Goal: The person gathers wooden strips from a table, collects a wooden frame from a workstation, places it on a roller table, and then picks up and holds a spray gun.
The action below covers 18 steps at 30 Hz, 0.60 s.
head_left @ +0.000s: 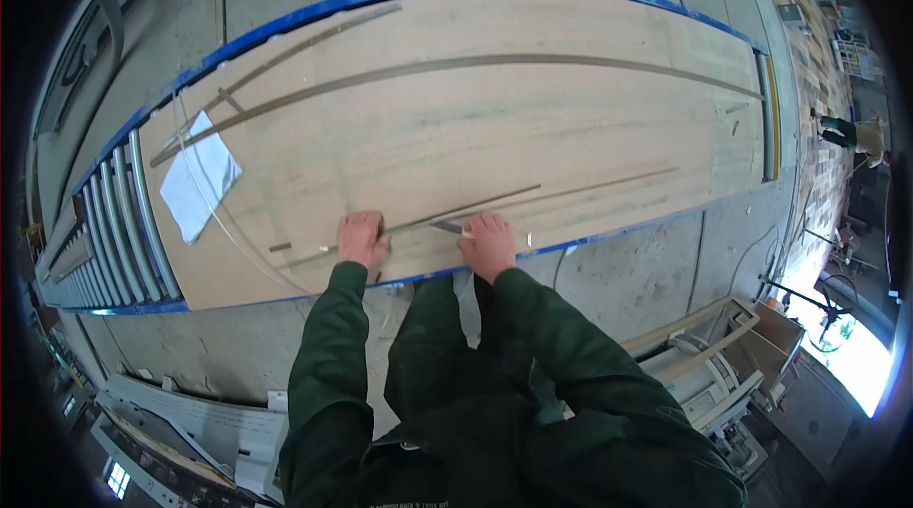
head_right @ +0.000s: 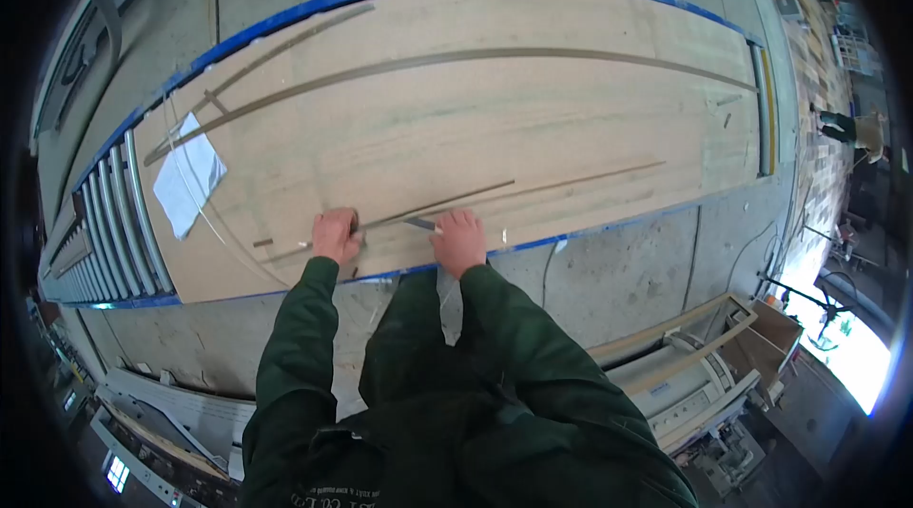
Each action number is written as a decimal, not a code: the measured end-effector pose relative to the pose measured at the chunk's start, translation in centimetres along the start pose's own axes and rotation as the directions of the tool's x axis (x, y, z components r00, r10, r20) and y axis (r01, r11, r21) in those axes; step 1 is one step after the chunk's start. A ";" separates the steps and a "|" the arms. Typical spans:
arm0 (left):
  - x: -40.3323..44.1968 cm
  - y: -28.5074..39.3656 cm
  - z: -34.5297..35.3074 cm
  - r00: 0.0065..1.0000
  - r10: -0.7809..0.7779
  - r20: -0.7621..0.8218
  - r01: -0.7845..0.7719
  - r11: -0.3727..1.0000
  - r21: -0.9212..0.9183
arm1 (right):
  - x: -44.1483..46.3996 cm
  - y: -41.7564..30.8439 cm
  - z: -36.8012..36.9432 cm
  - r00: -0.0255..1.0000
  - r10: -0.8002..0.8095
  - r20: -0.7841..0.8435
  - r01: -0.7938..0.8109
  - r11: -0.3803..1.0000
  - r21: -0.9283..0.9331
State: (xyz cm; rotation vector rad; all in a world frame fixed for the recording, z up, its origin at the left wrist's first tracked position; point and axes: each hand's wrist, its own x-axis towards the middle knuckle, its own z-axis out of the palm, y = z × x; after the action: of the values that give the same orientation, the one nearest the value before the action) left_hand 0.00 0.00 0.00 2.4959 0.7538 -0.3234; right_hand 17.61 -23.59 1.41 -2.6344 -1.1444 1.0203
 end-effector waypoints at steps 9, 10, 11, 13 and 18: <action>2.8 1.6 -5.8 0.993 -0.064 0.103 0.092 0.950 -0.298 | 3.9 3.6 -4.5 0.767 0.450 0.458 -0.234 -0.469 0.852; 3.2 1.6 -6.5 0.993 -0.072 0.089 0.095 0.953 -0.286 | 5.0 4.4 -4.7 0.786 0.455 0.419 -0.177 -0.484 0.857; 3.8 1.5 -7.2 0.984 -0.038 0.173 0.096 0.934 -0.345 | 5.9 5.1 -4.8 0.802 0.459 0.382 -0.122 -0.500 0.857; 5.2 1.2 -8.3 0.973 -0.021 0.230 0.113 0.913 -0.392 | 7.6 6.4 -4.5 0.759 0.535 0.372 -0.119 -0.448 0.886; 12.6 -4.1 -11.0 0.990 -0.025 -0.141 0.003 0.988 -0.153 | 8.4 7.8 -3.5 0.732 0.592 0.337 -0.208 -0.276 0.938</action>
State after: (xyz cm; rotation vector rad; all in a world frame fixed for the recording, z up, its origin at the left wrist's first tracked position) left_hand 8.83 14.48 3.07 2.3880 0.8210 -0.0882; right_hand 28.75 -22.88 -3.08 -1.5038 0.7504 0.8587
